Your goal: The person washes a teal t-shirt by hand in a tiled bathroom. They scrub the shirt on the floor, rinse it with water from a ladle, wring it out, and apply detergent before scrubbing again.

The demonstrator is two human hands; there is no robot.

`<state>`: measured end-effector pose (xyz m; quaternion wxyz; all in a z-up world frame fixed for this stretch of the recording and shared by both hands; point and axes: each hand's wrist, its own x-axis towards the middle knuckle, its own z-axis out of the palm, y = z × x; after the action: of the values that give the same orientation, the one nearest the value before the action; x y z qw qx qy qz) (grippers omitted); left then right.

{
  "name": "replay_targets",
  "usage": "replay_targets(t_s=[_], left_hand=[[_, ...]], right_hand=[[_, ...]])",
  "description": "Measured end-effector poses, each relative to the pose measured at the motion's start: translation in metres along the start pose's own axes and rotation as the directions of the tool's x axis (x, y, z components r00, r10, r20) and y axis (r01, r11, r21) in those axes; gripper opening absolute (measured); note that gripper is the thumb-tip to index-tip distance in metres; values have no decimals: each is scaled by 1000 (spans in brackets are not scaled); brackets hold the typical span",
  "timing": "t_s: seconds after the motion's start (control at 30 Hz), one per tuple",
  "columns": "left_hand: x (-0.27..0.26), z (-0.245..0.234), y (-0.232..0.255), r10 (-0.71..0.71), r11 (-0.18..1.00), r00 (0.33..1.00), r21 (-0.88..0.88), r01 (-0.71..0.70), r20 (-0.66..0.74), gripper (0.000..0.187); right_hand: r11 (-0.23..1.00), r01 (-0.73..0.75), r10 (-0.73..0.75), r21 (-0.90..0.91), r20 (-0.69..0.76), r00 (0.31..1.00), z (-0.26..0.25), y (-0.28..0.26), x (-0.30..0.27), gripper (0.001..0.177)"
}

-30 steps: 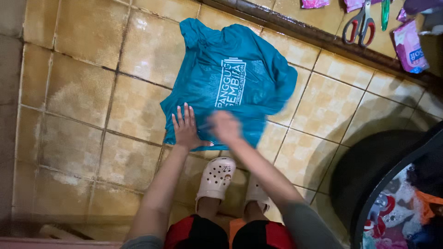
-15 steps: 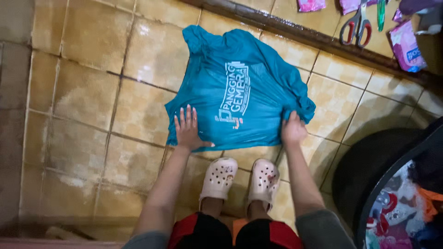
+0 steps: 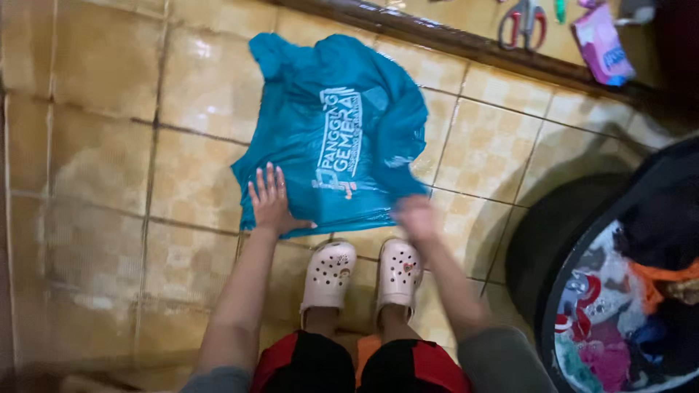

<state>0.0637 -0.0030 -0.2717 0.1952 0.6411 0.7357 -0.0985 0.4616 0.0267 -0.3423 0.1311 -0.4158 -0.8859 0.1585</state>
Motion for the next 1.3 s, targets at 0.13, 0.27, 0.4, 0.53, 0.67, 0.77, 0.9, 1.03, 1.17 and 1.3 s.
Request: replay_targets(t_s=[0.13, 0.27, 0.4, 0.53, 0.67, 0.77, 0.9, 1.03, 1.17, 1.3], left_hand=[[2, -14, 10, -33, 999, 999, -39, 33, 12, 178], [10, -22, 14, -71, 997, 993, 10, 71, 98, 179], [4, -13, 12, -68, 998, 993, 17, 67, 97, 180], [9, -2, 8, -12, 1000, 998, 9, 12, -55, 180], [9, 12, 2, 10, 1000, 995, -1, -10, -95, 180], [14, 17, -3, -68, 997, 997, 44, 66, 24, 183], [24, 17, 8, -156, 981, 983, 131, 143, 92, 186], [14, 8, 48, -118, 947, 993, 302, 111, 4, 168], [-2, -36, 144, 332, 943, 933, 46, -328, -141, 118], [-14, -109, 276, 818, 523, 523, -70, -850, -241, 89]], right_hand=[[753, -585, 600, -301, -51, 798, -43, 48, -65, 45], [802, -513, 597, 304, -376, 709, -10, -14, -14, 23], [937, -82, 73, 339, 37, 997, 30, -86, 38, 34], [925, 305, -348, 226, 181, 920, 33, -65, 52, 36], [958, -55, 57, 280, -1, 998, -14, 12, 4, 37], [783, -623, 622, 1, 16, 783, -80, 33, -44, 35], [752, -562, 638, 345, -166, 752, -177, -21, -88, 42], [655, -437, 633, 617, -132, 762, -251, -43, -137, 22], [355, 192, 751, 915, -401, 524, -277, 50, -175, 19], [-69, 479, 913, 875, -138, 383, -239, 133, -184, 43]])
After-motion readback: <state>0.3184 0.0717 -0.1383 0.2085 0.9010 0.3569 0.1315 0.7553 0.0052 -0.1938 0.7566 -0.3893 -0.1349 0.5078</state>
